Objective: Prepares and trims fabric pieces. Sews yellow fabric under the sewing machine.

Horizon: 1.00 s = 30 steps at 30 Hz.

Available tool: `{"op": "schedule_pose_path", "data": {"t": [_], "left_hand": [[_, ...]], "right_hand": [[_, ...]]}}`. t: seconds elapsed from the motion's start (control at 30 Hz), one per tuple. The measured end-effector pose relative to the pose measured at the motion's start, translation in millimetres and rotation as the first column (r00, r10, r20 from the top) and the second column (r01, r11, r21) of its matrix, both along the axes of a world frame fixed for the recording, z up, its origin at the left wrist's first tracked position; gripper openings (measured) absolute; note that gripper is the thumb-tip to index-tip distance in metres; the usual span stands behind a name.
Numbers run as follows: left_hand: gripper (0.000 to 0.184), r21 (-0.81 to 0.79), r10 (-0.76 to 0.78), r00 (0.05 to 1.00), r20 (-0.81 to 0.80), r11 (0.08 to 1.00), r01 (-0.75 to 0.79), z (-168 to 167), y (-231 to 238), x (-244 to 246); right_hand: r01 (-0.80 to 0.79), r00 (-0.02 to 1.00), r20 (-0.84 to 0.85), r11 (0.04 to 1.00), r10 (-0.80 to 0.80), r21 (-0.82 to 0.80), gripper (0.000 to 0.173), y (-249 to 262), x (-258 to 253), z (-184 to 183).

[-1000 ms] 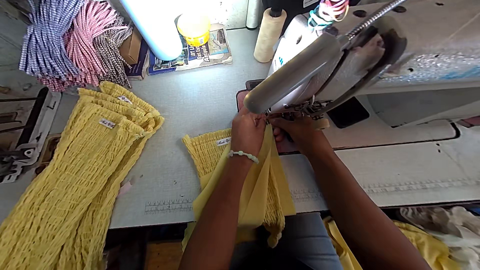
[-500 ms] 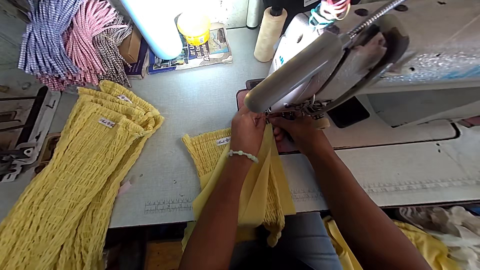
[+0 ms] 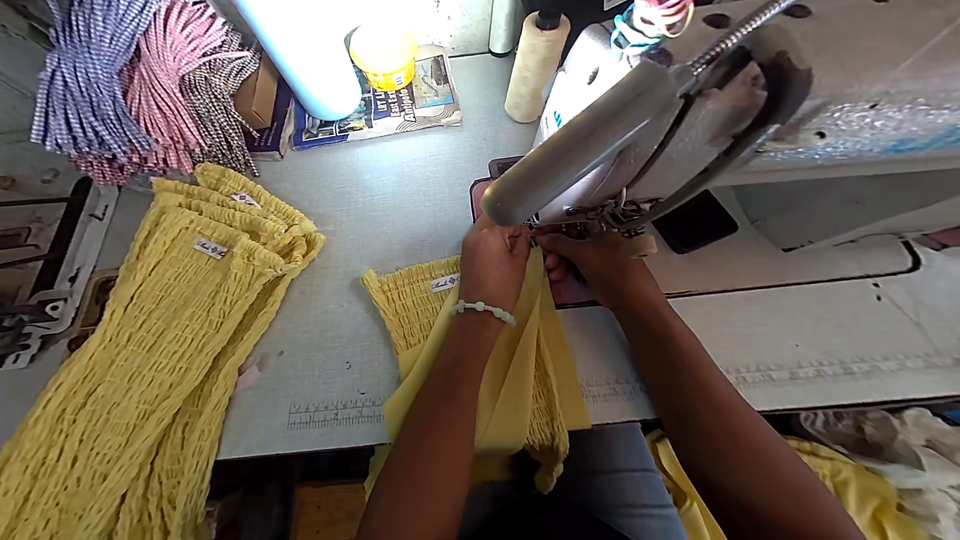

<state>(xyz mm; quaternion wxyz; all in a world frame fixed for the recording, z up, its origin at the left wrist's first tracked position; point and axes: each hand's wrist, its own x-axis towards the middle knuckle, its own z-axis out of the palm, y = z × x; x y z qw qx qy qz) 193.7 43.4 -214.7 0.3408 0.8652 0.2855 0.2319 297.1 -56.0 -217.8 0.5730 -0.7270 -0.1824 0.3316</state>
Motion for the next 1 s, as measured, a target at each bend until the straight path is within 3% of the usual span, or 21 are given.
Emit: {"op": "schedule_pose_path", "data": {"t": [0.5,1.0], "left_hand": [[0.012,-0.065,-0.003,1.000,-0.030,0.998,0.001,3.0,-1.1,0.7],[0.013,-0.032,-0.001,1.000,-0.029,0.999,0.000,3.1,-1.2,-0.1]], "right_hand": [[0.010,1.000,0.004,1.000,-0.010,-0.004,0.003,0.0,-0.6,1.2],[0.029,0.999,0.025,0.999,-0.028,-0.021,0.007,1.2,-2.8,2.4]]}}
